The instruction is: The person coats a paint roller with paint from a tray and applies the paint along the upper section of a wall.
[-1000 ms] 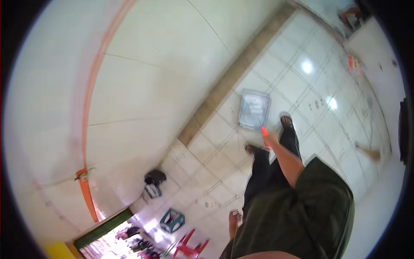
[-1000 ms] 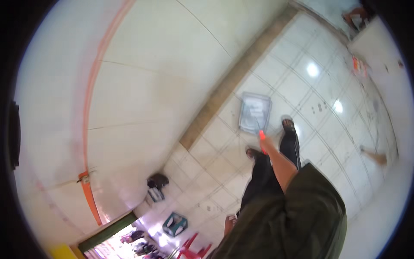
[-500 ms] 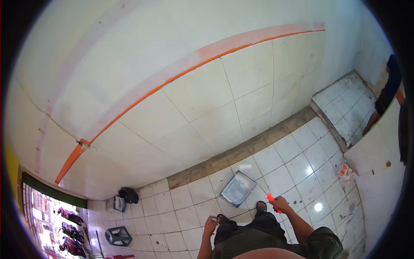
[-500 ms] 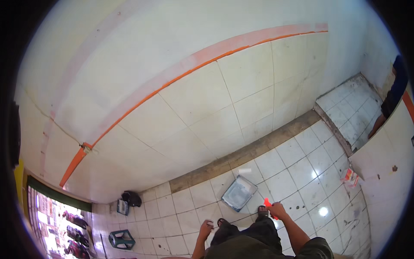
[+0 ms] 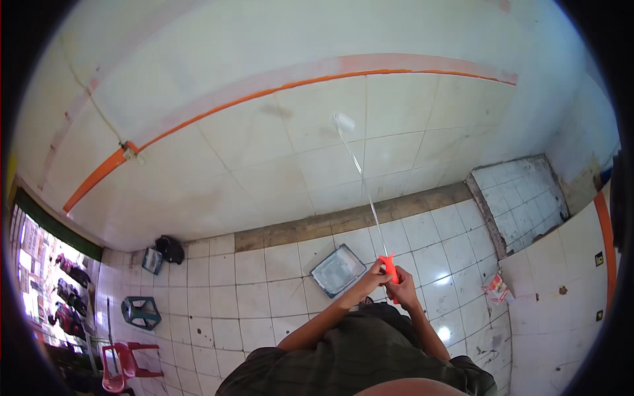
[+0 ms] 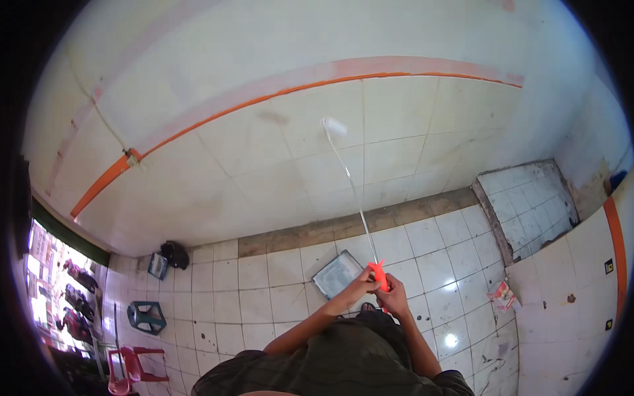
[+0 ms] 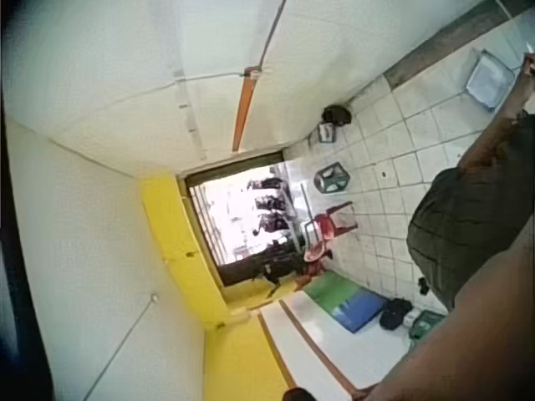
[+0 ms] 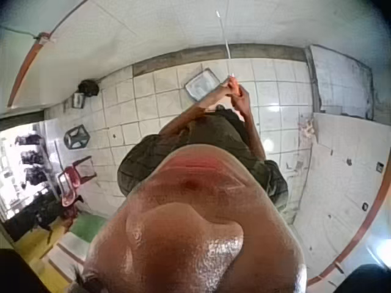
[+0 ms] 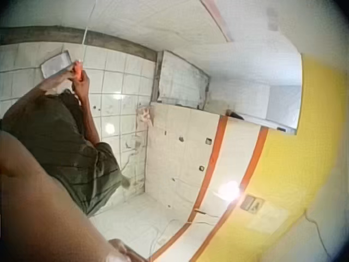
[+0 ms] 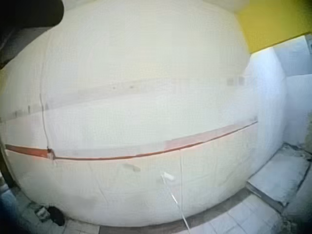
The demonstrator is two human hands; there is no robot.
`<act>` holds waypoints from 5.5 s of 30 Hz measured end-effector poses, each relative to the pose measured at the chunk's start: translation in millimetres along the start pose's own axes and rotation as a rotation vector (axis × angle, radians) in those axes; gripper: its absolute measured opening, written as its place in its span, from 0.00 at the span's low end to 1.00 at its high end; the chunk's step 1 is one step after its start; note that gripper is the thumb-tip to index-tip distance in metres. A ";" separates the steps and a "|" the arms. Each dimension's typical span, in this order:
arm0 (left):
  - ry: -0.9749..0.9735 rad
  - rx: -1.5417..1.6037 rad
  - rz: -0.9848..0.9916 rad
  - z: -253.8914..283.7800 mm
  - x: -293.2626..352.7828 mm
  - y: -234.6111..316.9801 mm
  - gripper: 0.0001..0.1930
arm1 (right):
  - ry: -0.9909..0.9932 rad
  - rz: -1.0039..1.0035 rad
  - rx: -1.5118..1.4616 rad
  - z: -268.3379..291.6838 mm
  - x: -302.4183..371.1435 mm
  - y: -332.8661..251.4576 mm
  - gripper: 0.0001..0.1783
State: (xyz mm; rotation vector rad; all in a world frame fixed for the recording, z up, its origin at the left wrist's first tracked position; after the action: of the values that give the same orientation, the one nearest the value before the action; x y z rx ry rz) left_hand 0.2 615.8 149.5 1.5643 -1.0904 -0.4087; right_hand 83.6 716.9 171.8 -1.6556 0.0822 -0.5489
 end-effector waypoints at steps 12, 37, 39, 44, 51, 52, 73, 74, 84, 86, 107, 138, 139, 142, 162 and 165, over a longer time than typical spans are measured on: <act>0.133 -0.077 -0.412 23.4 44.5 70.9 0.18 | 0.009 0.504 0.172 -70.4 -8.2 -5.8 0.08; 0.427 -0.572 -0.522 61.0 -160.8 81.0 0.16 | -0.092 0.323 -0.697 44.6 -288.2 -163.8 0.24; 0.414 -0.518 -0.373 64.2 -220.5 93.0 0.15 | -0.056 0.298 -0.729 66.3 -337.1 -183.3 0.24; 0.518 -0.365 -0.292 56.2 -314.1 105.0 0.17 | -0.028 0.311 -0.719 101.6 -421.9 -227.7 0.25; 0.696 -0.167 -0.296 73.8 -351.2 95.5 0.15 | -0.310 0.275 -0.693 80.5 -501.5 -271.2 0.23; 0.747 -0.195 -0.368 77.0 -350.2 96.5 0.15 | -0.330 0.258 -0.669 72.4 -505.2 -272.5 0.22; 0.836 -0.079 -0.354 103.2 -369.7 46.0 0.14 | -0.340 0.141 -0.542 23.7 -542.9 -231.8 0.16; 0.838 -0.096 -0.336 104.4 -371.0 41.9 0.13 | -0.340 0.152 -0.549 24.0 -543.3 -228.2 0.16; 0.849 -0.074 -0.355 102.7 -373.0 37.8 0.06 | -0.302 0.078 -0.556 21.7 -552.7 -211.6 0.14; 0.860 -0.070 -0.351 105.0 -372.4 41.0 0.06 | -0.328 0.096 -0.554 19.8 -554.6 -214.0 0.15; 0.801 0.101 -0.308 130.1 -390.9 46.3 0.05 | -0.294 0.079 -0.539 1.9 -581.8 -214.5 0.16; 0.871 0.129 -0.381 180.3 -361.0 35.6 0.08 | -0.400 0.066 -0.501 -68.8 -580.3 -206.3 0.15; 0.860 0.081 -0.358 181.5 -361.1 35.1 0.08 | -0.371 0.054 -0.494 -69.4 -580.8 -205.9 0.15; 0.849 0.110 -0.351 185.8 -361.3 36.9 0.07 | -0.342 0.047 -0.497 -71.6 -581.7 -209.3 0.15; 0.835 0.206 -0.356 196.0 -356.6 39.8 0.04 | -0.348 0.070 -0.499 -80.6 -581.9 -204.7 0.15; 0.854 0.138 -0.356 197.5 -354.7 43.1 0.04 | -0.306 0.069 -0.470 -81.4 -581.7 -208.2 0.14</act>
State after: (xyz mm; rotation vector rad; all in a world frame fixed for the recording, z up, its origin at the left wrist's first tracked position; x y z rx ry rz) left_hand -347.3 790.0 24.7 1.7971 -0.1836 0.1220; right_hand -514.8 888.6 197.9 -2.1689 0.0446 -0.2245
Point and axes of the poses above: each hand's wrist, its own x-axis away from the middle knuckle, its own z-axis out of the back of the hand, y = z × x, the point moved 3 cm from there along -x, towards the middle knuckle, and after that the axes turned 2 degrees about -z, right-handed, at the moved point
